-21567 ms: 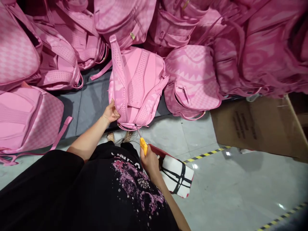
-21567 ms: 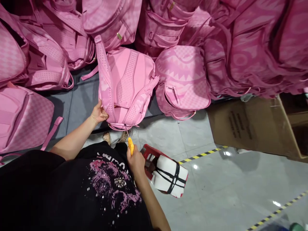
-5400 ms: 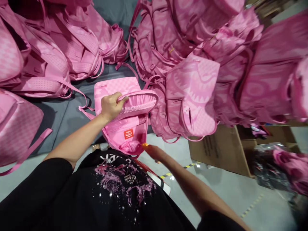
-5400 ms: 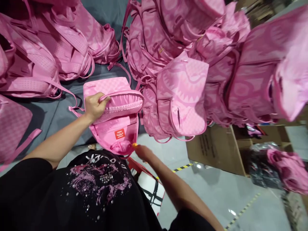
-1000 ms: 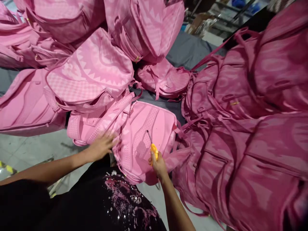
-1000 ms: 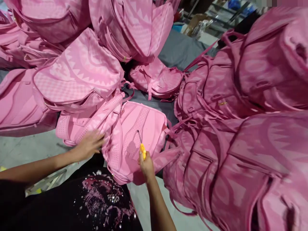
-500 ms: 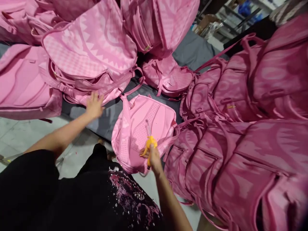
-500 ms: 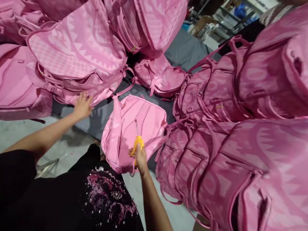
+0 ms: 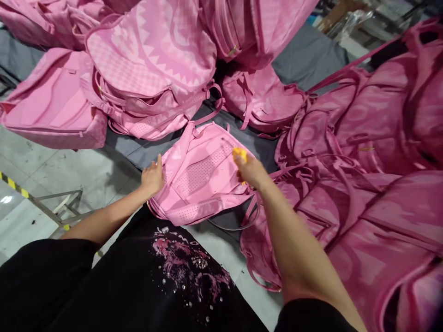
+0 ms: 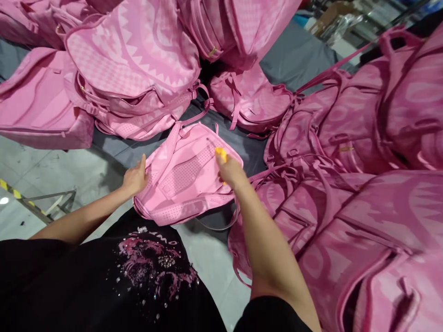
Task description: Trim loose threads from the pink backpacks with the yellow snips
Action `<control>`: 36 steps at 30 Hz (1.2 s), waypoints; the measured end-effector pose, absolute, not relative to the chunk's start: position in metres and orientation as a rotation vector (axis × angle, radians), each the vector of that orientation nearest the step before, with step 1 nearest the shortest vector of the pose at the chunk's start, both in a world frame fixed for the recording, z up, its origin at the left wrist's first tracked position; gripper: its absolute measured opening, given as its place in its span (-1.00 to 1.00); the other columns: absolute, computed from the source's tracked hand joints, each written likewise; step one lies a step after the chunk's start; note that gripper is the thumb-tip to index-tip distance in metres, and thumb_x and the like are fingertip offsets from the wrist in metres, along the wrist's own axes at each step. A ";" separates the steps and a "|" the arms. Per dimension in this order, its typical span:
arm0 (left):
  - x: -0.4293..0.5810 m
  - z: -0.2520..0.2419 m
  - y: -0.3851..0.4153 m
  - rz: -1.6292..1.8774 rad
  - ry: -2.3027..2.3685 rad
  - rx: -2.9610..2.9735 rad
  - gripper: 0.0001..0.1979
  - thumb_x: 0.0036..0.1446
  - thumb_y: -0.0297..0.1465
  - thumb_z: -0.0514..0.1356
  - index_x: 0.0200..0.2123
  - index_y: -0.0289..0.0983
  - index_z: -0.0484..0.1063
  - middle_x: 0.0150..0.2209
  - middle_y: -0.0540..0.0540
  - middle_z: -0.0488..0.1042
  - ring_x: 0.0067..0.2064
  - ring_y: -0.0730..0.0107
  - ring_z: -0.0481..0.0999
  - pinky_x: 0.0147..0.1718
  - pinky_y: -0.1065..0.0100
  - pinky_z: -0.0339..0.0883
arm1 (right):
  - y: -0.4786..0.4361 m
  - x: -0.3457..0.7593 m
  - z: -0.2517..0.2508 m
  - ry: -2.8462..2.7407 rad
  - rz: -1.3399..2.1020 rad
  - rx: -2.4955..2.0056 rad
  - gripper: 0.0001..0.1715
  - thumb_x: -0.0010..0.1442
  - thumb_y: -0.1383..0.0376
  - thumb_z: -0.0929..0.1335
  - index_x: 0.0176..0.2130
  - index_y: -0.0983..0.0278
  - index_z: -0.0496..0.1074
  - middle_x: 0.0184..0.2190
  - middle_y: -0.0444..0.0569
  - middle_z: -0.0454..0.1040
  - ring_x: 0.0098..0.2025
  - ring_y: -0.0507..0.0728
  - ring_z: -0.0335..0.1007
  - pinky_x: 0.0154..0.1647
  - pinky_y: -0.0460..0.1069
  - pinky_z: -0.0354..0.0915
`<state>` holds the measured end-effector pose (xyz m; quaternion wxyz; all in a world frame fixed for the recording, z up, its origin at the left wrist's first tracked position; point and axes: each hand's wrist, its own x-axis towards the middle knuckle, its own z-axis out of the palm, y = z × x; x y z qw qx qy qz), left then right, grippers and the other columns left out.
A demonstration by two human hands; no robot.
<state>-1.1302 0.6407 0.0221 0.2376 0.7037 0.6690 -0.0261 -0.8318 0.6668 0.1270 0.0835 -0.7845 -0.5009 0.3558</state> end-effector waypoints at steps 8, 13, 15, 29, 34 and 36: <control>-1.118 -0.002 0.605 -0.142 1.827 2.004 -0.14 0.15 -0.34 0.28 0.42 -0.45 -0.01 0.37 -0.59 0.07 0.37 -0.29 0.15 0.26 -0.12 0.12 | 0.629 -0.849 0.131 -1.518 1.321 -2.328 -0.54 0.34 -0.06 0.26 -0.22 0.29 0.36 -0.71 -0.20 0.30 -0.73 0.03 0.22 -0.70 -0.11 0.13; -1.136 0.002 0.622 0.356 1.472 1.563 -0.46 0.26 -0.31 0.15 0.28 -0.33 0.31 0.03 -0.34 0.55 0.01 0.04 0.58 0.06 0.06 0.42 | 0.628 -0.840 0.137 -1.463 1.601 -2.146 -0.57 0.34 -0.04 0.26 -0.28 0.26 0.35 -0.72 -0.20 0.32 -0.72 0.05 0.25 -0.69 -0.10 0.17; -1.146 0.008 0.636 0.535 1.266 1.199 -0.45 0.30 -0.08 0.09 0.15 -0.38 0.40 -0.18 -0.29 0.61 -0.26 0.19 0.62 -0.17 0.18 0.52 | 0.624 -0.841 0.139 -1.384 1.369 -2.188 -0.57 0.34 -0.04 0.25 -0.28 0.26 0.35 -0.72 -0.22 0.30 -0.72 0.04 0.24 -0.68 -0.10 0.18; -1.074 0.018 0.563 0.027 0.939 2.395 -0.19 0.22 -0.20 0.22 0.43 -0.20 -0.05 0.43 -0.38 -0.03 0.36 -0.22 0.09 0.25 -0.18 0.10 | 0.601 -0.806 0.200 -1.723 1.425 -2.649 -0.48 0.30 -0.12 0.27 -0.24 0.26 0.47 -0.68 -0.10 0.37 -0.68 0.09 0.29 -0.57 -0.04 0.19; -1.062 0.002 0.561 -0.084 1.004 2.289 -0.38 0.25 -0.54 0.02 0.37 -0.31 0.12 0.18 -0.45 0.35 0.12 -0.06 0.44 0.04 -0.06 0.34 | 0.565 -0.800 0.216 -1.611 1.523 -2.549 -0.50 0.32 -0.10 0.26 -0.22 0.27 0.46 -0.67 -0.08 0.39 -0.66 0.09 0.30 -0.54 -0.03 0.22; -1.069 0.001 0.580 0.074 1.020 1.957 -0.49 0.32 -0.41 0.01 0.31 -0.30 0.22 0.02 -0.36 0.50 -0.04 0.10 0.54 -0.06 0.08 0.42 | 0.545 -0.792 0.219 -1.473 1.339 -2.641 -0.46 0.35 -0.09 0.21 -0.22 0.30 0.45 -0.68 -0.05 0.37 -0.65 0.08 0.29 -0.52 -0.02 0.22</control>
